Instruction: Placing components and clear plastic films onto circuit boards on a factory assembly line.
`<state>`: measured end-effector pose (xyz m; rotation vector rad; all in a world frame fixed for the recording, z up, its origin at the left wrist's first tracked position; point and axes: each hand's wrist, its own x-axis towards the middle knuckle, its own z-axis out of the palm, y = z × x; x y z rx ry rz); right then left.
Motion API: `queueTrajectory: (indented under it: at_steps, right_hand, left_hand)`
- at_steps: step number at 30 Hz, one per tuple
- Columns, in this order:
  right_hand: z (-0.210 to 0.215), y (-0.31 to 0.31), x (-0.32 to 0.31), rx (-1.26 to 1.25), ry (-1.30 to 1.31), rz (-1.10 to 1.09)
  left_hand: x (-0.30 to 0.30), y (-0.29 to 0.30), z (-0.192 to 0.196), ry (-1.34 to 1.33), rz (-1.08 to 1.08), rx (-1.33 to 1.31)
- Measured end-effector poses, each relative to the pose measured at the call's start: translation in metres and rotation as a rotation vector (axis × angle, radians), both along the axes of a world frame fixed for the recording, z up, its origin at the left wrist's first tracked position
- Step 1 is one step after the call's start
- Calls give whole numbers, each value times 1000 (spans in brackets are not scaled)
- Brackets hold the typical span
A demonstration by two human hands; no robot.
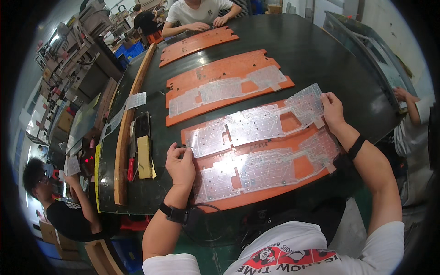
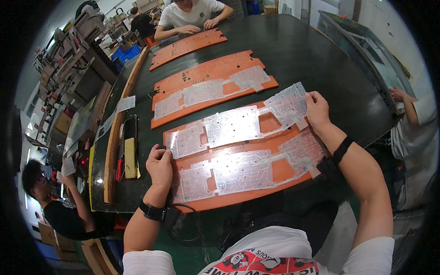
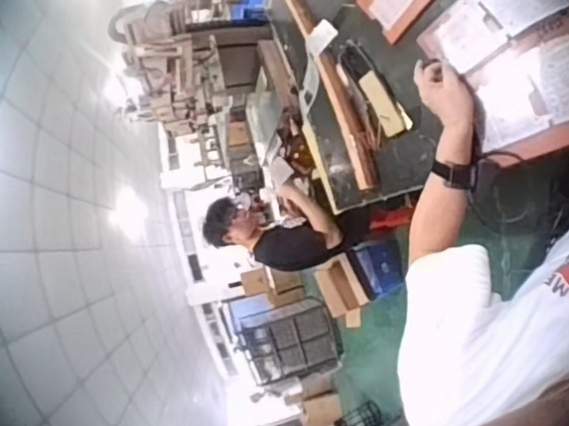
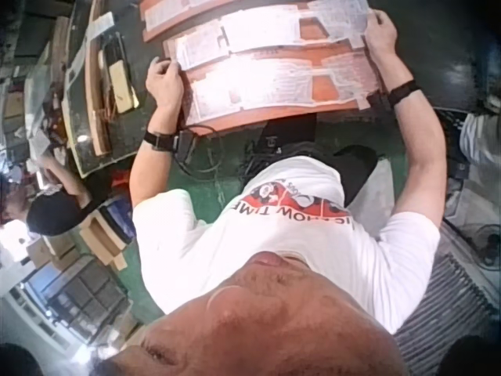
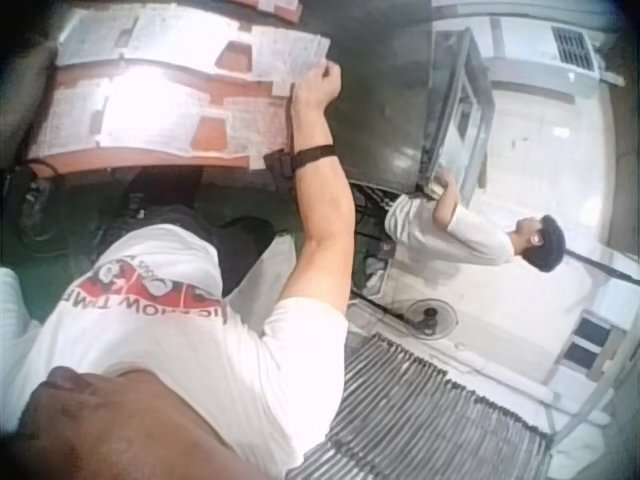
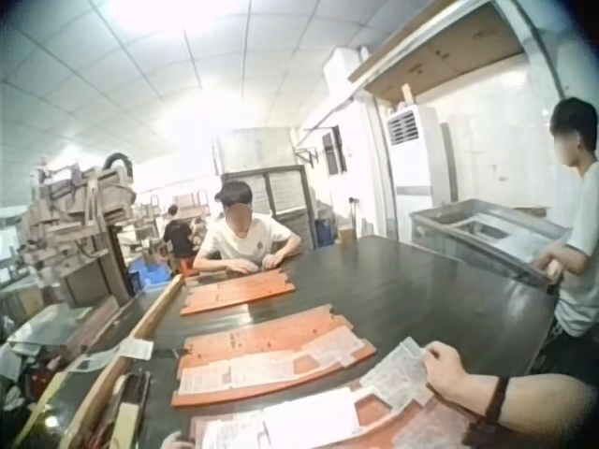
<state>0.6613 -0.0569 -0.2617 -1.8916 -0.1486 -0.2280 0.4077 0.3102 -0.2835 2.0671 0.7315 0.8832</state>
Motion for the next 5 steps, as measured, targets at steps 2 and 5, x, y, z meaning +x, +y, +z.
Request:
queueTrajectory:
  at_steps: [2, 5]
  right_hand:
    - [-5, -2, 4, 29, 10, 25]
    - [-5, -2, 4, 10, 32, 33]
  left_hand:
    - [1, -1, 1, 0, 4, -12]
    - [2, 1, -2, 18, 8, -29]
